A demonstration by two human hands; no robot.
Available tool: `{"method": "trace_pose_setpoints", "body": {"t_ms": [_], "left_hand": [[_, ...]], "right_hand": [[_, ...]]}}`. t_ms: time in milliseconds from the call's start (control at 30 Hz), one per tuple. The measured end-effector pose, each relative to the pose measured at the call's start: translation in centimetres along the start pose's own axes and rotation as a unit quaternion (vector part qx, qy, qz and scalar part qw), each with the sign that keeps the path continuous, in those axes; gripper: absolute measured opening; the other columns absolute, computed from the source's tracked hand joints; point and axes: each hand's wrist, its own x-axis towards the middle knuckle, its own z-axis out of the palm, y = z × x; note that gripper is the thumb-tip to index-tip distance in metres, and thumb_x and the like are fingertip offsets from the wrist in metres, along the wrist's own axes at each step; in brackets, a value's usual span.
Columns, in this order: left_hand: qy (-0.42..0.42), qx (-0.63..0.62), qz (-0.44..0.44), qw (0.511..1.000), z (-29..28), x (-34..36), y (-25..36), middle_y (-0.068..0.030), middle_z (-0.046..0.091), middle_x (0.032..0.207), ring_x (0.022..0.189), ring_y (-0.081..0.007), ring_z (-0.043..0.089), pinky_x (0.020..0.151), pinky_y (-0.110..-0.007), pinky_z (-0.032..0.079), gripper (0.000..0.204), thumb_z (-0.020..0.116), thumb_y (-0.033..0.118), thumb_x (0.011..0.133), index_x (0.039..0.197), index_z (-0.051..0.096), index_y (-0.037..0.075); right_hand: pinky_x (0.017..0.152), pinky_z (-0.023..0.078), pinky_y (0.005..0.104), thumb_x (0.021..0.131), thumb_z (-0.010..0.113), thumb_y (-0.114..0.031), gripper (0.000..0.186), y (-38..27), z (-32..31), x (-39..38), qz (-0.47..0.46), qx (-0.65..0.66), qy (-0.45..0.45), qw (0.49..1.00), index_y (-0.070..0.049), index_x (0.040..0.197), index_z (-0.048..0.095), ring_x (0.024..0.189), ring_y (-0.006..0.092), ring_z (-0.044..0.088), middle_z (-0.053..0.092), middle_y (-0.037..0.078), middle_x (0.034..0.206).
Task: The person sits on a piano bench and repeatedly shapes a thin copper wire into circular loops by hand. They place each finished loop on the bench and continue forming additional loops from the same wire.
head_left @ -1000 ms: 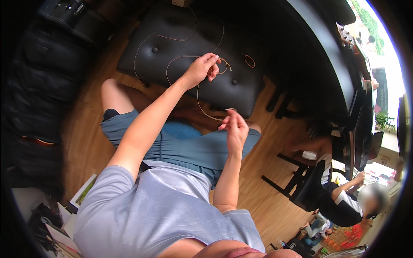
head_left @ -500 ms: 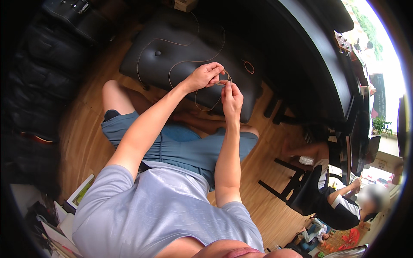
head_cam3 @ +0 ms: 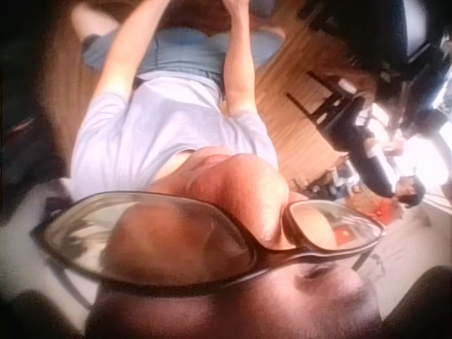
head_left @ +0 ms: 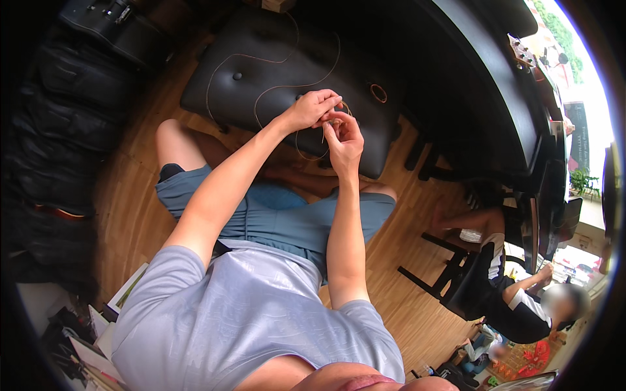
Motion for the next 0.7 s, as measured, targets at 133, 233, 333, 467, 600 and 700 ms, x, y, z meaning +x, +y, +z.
{"method": "trace_pose_setpoints", "body": {"t_ms": [133,233,333,467,600,700], "left_hand": [[0.001,-0.008,0.007,1.000,0.2,0.1,-0.1,0.0037,0.048,0.062,0.048,-0.0039,0.040,0.043,-0.021,0.033,0.027,0.051,0.027,0.107,0.105,0.060,0.002],[-0.002,0.007,0.012,1.000,0.4,0.1,-0.3,0.0031,0.049,0.063,0.048,-0.0042,0.040,0.044,-0.020,0.033,0.027,0.050,0.026,0.108,0.105,0.060,0.002],[-0.001,-0.019,0.023,1.000,0.2,0.1,-0.5,0.0022,0.050,0.064,0.049,-0.0049,0.041,0.046,-0.020,0.034,0.026,0.050,0.026,0.108,0.105,0.059,0.002],[0.027,-0.006,0.036,0.999,0.3,0.4,-0.5,0.0011,0.056,0.066,0.057,-0.0057,0.048,0.055,-0.021,0.040,0.027,0.050,0.027,0.107,0.101,0.060,0.002],[0.035,0.010,0.052,0.998,0.5,0.4,0.0,0.0025,0.056,0.067,0.063,-0.0042,0.050,0.063,-0.022,0.041,0.027,0.051,0.028,0.107,0.101,0.061,0.004],[0.043,0.009,0.053,0.998,0.3,0.1,0.1,0.0041,0.054,0.069,0.067,-0.0034,0.048,0.065,-0.021,0.040,0.028,0.052,0.029,0.107,0.101,0.063,0.004]], "right_hand": [[0.056,0.038,0.0161,0.090,0.072,0.000,0.018,-0.2,-0.4,-0.1,0.016,0.016,0.025,0.999,0.000,0.108,0.069,0.066,-0.0011,0.045,0.067,-0.003,0.091],[0.053,0.040,0.0178,0.090,0.073,0.000,0.012,-0.5,-1.0,-0.3,0.089,-0.017,0.064,0.994,0.000,0.101,0.071,0.068,-0.0006,0.050,0.069,0.001,0.100],[0.052,0.043,0.0184,0.088,0.075,-0.002,0.010,-1.2,-1.1,-0.1,0.011,-0.064,0.156,0.986,-0.002,0.098,0.077,0.072,0.0021,0.055,0.065,0.008,0.121],[0.063,0.049,0.0200,0.090,0.076,-0.006,0.013,-2.9,-2.6,-0.5,-0.060,-0.036,0.282,0.957,-0.003,0.102,0.077,0.082,0.0067,0.062,0.061,0.013,0.134],[0.064,0.056,0.0226,0.096,0.069,-0.011,0.013,-4.1,-6.4,-2.0,-0.078,0.117,0.323,0.936,-0.002,0.106,0.071,0.090,0.0159,0.069,0.065,0.019,0.131],[0.057,0.055,0.0208,0.097,0.069,-0.016,0.017,-5.8,-8.3,-2.8,-0.073,0.138,0.345,0.926,-0.004,0.108,0.068,0.085,0.0154,0.069,0.069,0.020,0.120]]}}
